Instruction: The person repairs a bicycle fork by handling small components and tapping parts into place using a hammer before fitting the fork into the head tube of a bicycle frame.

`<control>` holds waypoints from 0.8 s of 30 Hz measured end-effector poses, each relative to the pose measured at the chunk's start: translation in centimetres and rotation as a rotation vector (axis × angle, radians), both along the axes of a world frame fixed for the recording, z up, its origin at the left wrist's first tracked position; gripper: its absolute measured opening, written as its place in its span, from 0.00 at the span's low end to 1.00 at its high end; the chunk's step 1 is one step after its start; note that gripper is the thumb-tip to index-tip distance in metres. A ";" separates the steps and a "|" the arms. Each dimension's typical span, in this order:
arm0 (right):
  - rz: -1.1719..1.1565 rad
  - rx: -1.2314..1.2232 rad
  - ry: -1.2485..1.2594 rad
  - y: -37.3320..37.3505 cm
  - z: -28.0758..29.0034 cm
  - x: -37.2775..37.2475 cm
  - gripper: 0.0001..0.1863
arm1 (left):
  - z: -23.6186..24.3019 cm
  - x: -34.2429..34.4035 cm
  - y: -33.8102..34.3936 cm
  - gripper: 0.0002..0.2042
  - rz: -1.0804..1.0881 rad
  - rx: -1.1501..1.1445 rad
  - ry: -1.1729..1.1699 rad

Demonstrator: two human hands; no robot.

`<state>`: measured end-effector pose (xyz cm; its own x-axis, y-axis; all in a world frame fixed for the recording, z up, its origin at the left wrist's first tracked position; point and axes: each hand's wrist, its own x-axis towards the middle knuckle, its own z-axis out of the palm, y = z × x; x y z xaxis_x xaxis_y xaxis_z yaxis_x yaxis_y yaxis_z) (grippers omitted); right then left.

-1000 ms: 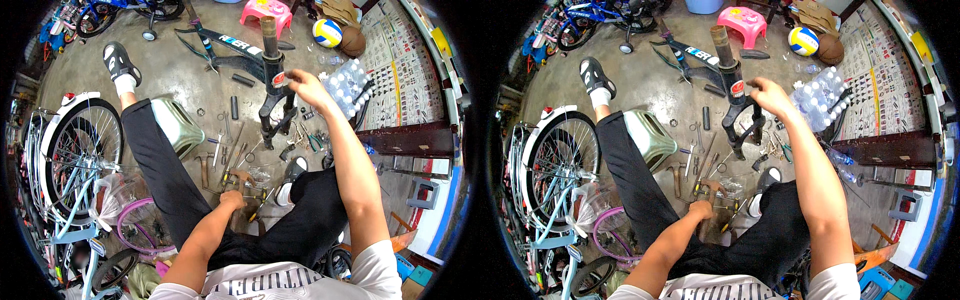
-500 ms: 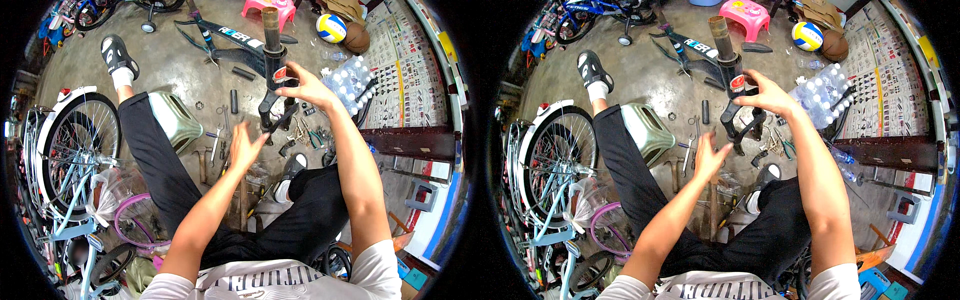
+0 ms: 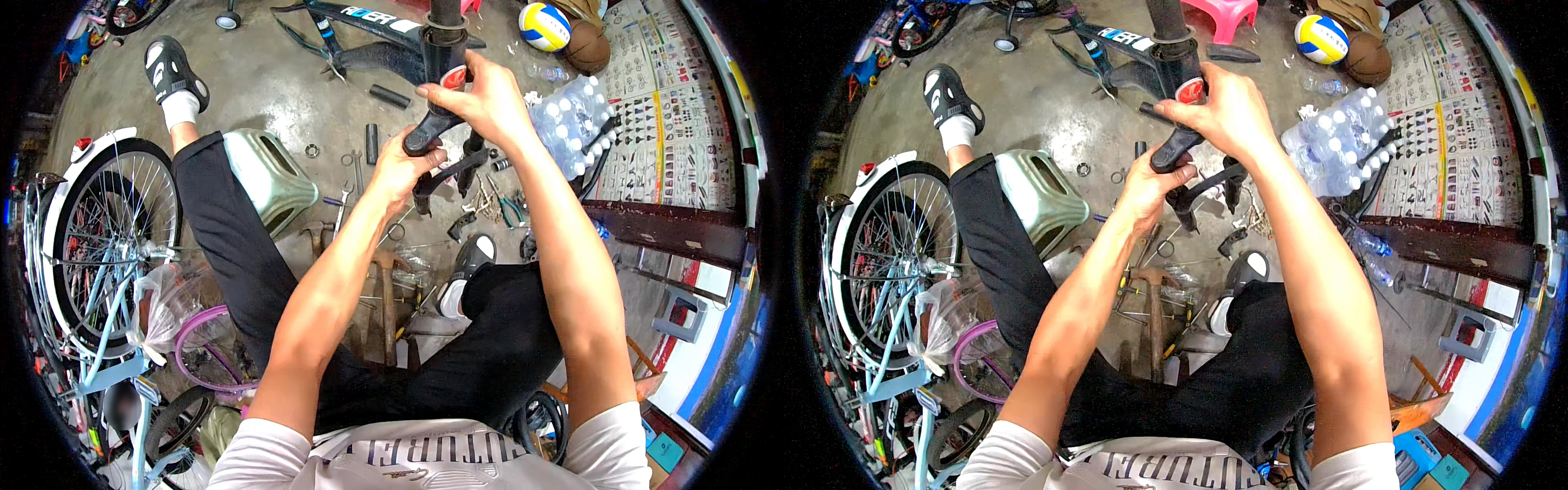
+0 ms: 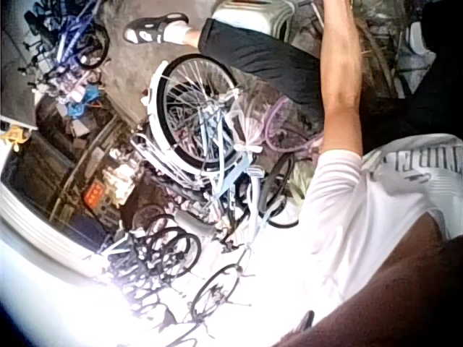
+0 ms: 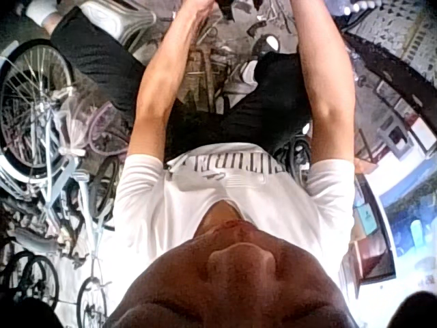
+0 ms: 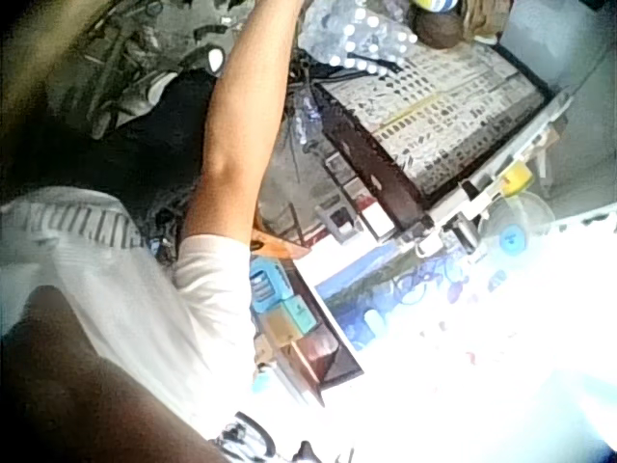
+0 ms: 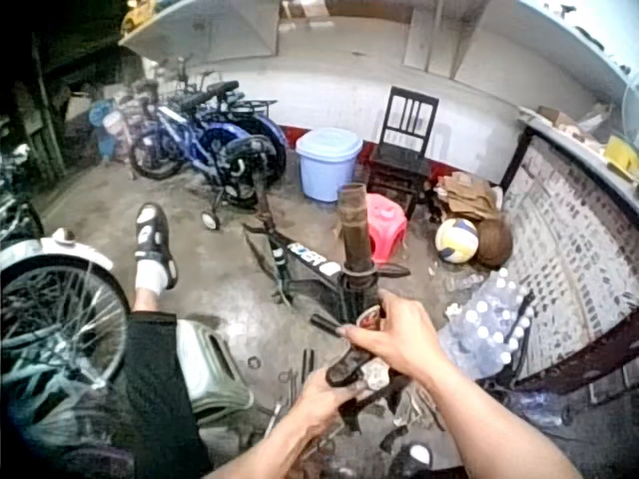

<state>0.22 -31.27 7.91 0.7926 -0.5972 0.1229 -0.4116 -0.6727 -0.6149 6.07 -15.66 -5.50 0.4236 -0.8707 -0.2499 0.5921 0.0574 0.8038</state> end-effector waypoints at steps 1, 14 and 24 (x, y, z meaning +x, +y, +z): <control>-0.012 0.007 0.024 0.0 0.1 0.1 0.32 | -0.2 0.3 -0.1 0.13 -0.020 0.027 -0.023; -0.081 0.127 -0.074 0.3 -1.5 -2.0 0.37 | -3.5 -0.4 0.5 0.26 -0.092 0.309 -0.414; -0.010 0.461 -0.337 0.2 0.7 -1.0 0.30 | -5.5 1.3 12.1 0.20 -0.445 0.534 -0.833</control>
<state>-0.80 -31.06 8.63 0.7489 -0.6561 0.0932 -0.1464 -0.3010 -0.9423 7.32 -3.53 -10.98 0.3083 -0.8525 -0.4222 -0.2698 -0.5040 0.8205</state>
